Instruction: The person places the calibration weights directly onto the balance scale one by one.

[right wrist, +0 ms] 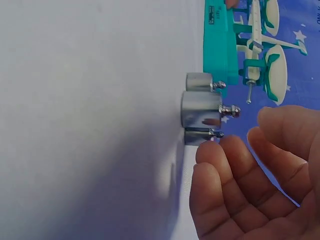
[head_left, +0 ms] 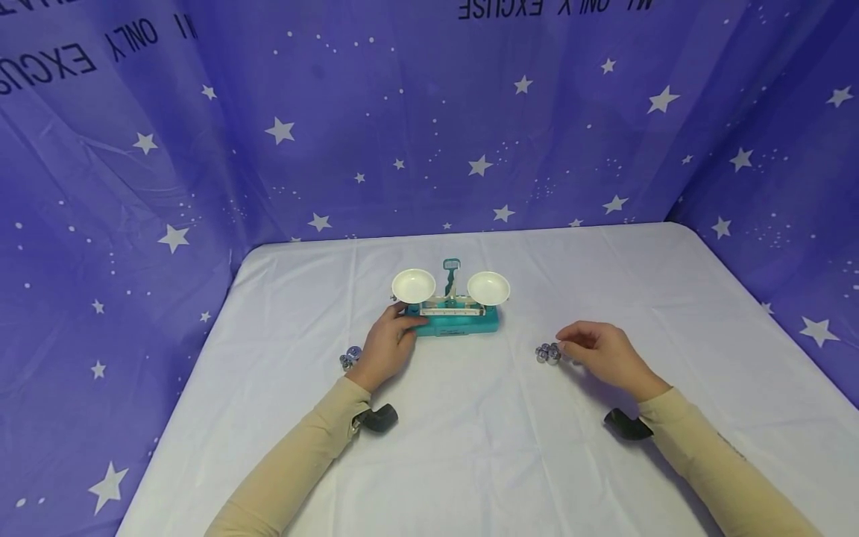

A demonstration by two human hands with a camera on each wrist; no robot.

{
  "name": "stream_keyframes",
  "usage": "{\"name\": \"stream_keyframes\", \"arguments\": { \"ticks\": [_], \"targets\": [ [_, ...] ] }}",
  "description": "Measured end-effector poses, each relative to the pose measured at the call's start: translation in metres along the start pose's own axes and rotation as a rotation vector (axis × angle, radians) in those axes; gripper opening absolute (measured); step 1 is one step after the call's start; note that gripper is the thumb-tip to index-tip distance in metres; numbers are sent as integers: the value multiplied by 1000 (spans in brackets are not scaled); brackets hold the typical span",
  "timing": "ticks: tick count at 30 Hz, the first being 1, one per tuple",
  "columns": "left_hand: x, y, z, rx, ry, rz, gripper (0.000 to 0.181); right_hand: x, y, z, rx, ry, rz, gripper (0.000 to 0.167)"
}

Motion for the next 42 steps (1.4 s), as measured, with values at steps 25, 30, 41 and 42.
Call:
{"name": "stream_keyframes", "arguments": {
  "ticks": [25, 30, 41, 42],
  "targets": [
    [-2, 3, -1, 0, 12, 19, 27, -5, 11, 8, 41, -10, 9, 13],
    [0, 2, 0, 2, -2, 16, 28, -6, 13, 8, 44, -24, 0, 13],
    [1, 1, 1, -3, -8, 15, 28, -8, 15, 5, 57, -3, -19, 11],
    [2, 1, 0, -3, -9, 13, 28, -8, 15, 5, 58, -3, -21, 11]
  ]
}}
Point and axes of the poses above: each hand's wrist, its own z-axis away from the middle knuckle, its own y-axis out of the palm, x = y × z, the point moved 6 cm from there along -z, towards the middle knuckle, and after that the axes turned 7 degrees about -x, right-handed, at the moved point
